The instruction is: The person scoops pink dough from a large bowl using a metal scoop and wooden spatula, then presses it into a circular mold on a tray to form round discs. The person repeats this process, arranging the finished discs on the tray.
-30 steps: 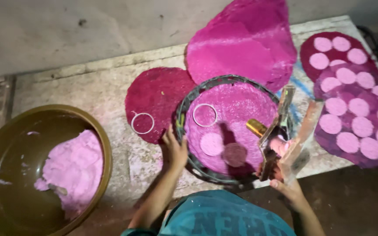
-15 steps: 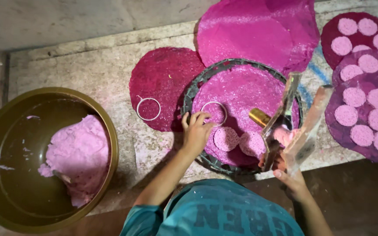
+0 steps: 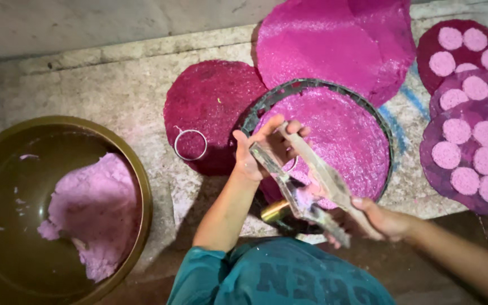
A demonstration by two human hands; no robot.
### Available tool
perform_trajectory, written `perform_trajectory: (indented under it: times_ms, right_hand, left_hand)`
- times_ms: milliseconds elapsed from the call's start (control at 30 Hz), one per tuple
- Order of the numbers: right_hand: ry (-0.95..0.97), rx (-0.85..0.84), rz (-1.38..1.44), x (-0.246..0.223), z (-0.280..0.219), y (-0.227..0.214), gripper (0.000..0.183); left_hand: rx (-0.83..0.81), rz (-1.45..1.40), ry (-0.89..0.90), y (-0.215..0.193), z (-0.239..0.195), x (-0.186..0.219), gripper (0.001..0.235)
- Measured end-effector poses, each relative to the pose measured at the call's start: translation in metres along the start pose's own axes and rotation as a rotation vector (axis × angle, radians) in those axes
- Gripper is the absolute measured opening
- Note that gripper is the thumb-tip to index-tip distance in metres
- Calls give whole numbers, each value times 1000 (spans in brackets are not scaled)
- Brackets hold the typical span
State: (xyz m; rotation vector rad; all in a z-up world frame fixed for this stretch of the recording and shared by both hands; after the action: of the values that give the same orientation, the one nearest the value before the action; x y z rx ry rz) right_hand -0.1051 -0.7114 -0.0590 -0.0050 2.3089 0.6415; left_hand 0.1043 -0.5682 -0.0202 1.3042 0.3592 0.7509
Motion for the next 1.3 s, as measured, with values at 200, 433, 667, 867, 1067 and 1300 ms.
perform_trajectory:
  times_ms: [200, 433, 667, 867, 1067, 1300]
  right_hand:
    - [279, 460, -606, -69, 2, -59, 79]
    - [82, 565, -929, -108, 50, -37, 84]
    - [130, 540, -855, -103, 51, -23, 86]
    - [107, 706, -1061, -124, 37, -32, 76]
    - [-64, 750, -1034, -129, 56, -29, 74]
    - [-89, 690, -906, -101, 77, -24, 76]
  left_hand:
    - [124, -136, 211, -50, 33, 16, 27]
    - [-10, -278, 270, -93, 35, 58, 28]
    - [18, -307, 284, -109, 30, 44, 31]
    - [25, -335, 266, -123, 56, 21, 33]
    - [3, -192, 272, -116, 74, 51, 33]
    - [100, -118, 289, -110, 47, 71, 31]
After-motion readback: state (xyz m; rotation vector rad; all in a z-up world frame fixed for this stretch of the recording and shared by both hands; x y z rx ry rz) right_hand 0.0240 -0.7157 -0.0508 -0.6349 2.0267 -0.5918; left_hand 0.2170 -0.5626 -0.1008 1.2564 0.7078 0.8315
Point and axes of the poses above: each hand's wrist, its own z-axis towards the middle knuckle, its own y-axis out of the palm, x = y × z, the point moved 7 cm from there along z, towards the middle knuckle, and after that the axes turned 13 degrees about x, right-handed, at the moved point
